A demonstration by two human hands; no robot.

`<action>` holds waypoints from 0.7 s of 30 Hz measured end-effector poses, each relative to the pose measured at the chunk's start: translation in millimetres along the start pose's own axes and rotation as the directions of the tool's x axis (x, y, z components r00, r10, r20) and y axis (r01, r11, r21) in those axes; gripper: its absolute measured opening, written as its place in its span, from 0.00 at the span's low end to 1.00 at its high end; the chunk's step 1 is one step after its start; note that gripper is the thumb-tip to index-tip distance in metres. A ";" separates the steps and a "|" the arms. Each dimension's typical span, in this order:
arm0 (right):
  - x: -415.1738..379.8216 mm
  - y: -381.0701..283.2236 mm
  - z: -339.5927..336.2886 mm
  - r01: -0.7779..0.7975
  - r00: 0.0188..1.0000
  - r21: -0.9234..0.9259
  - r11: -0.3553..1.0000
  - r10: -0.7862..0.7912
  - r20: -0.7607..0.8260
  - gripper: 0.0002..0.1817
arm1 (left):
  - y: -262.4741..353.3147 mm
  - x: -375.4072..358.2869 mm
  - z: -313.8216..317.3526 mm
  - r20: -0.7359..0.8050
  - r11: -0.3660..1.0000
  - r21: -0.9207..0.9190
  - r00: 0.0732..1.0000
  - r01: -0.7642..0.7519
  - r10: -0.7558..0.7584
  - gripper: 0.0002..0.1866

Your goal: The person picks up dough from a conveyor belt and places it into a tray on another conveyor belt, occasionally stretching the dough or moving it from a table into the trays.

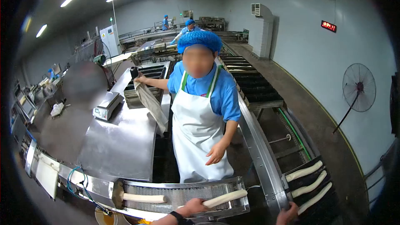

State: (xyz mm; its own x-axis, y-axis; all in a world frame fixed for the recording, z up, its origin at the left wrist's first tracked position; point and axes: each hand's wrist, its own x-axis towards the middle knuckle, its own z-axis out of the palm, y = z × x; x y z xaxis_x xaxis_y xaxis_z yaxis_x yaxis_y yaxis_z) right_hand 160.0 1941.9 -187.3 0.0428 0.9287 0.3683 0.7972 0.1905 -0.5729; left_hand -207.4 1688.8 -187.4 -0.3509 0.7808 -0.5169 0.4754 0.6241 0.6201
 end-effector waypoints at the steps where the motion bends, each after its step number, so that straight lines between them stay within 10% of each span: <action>1: -11.9 -10.7 2.2 0.046 0.985 -0.044 0.998 -0.038 0.168 0.19 | 9.4 4.6 -1.6 0.089 0.999 -0.046 0.995 -0.030 0.034 0.30; 3: -37.2 -8.4 42.5 -0.117 0.885 0.496 0.860 -0.136 0.445 0.18 | 39.1 5.2 -3.3 0.135 0.955 -0.265 0.975 -0.136 0.176 0.30; 5: -41.0 -36.1 57.1 -0.235 0.628 0.436 0.869 -0.206 0.750 0.18 | 74.6 9.8 -4.6 0.219 0.945 -0.314 0.961 -0.096 0.171 0.30; 7: -36.1 -89.0 48.1 -0.908 0.004 -0.057 0.415 0.144 0.990 0.22 | 98.0 14.8 3.7 0.301 0.933 -0.354 0.937 -0.065 0.179 0.30; 9: -50.5 -98.1 60.7 -0.978 -0.197 -0.193 0.079 -0.036 0.980 0.27 | 108.6 14.3 20.8 0.269 0.821 -0.554 0.904 -0.137 0.332 0.32; 10: -64.6 -121.7 45.7 -0.978 0.127 0.157 0.138 -0.204 0.971 0.24 | 130.5 -2.9 4.8 0.361 0.845 -0.525 0.874 -0.099 0.327 0.33; 13: -61.2 -120.9 43.0 -0.987 0.133 0.111 -0.120 -0.200 0.971 0.22 | 135.2 -15.3 8.2 0.389 0.784 -0.583 0.774 -0.213 0.500 0.31; 15: -50.2 -121.5 22.3 -0.940 0.325 0.295 -0.172 -0.181 0.928 0.18 | 127.2 -22.8 6.8 0.420 0.677 -0.729 0.718 -0.097 0.555 0.28; 17: -41.2 -105.9 -0.1 -0.481 0.771 0.779 0.403 -0.228 0.594 0.12 | 117.2 -22.3 3.0 0.467 0.757 -0.653 0.771 -0.030 0.433 0.25; 19: 2.2 -114.4 -53.3 -0.833 0.529 0.531 -0.158 0.056 0.847 0.11 | 102.6 -38.0 -10.9 0.407 0.784 -0.621 0.854 -0.003 0.326 0.23; 21: 30.6 -111.0 -94.8 -0.748 0.648 0.662 -0.037 0.175 0.741 0.15 | 52.2 -34.3 -7.0 0.308 0.814 -0.576 0.902 -0.076 0.302 0.24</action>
State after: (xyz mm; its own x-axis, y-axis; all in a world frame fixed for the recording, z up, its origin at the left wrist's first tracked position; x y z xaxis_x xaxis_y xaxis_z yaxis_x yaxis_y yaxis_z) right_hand 129.8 1919.0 -43.0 -0.2791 0.8708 -0.4046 -0.4603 -0.4911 -0.7395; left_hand -176.2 1694.8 -133.1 0.0751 0.8844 -0.4607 -0.0508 0.4648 0.8840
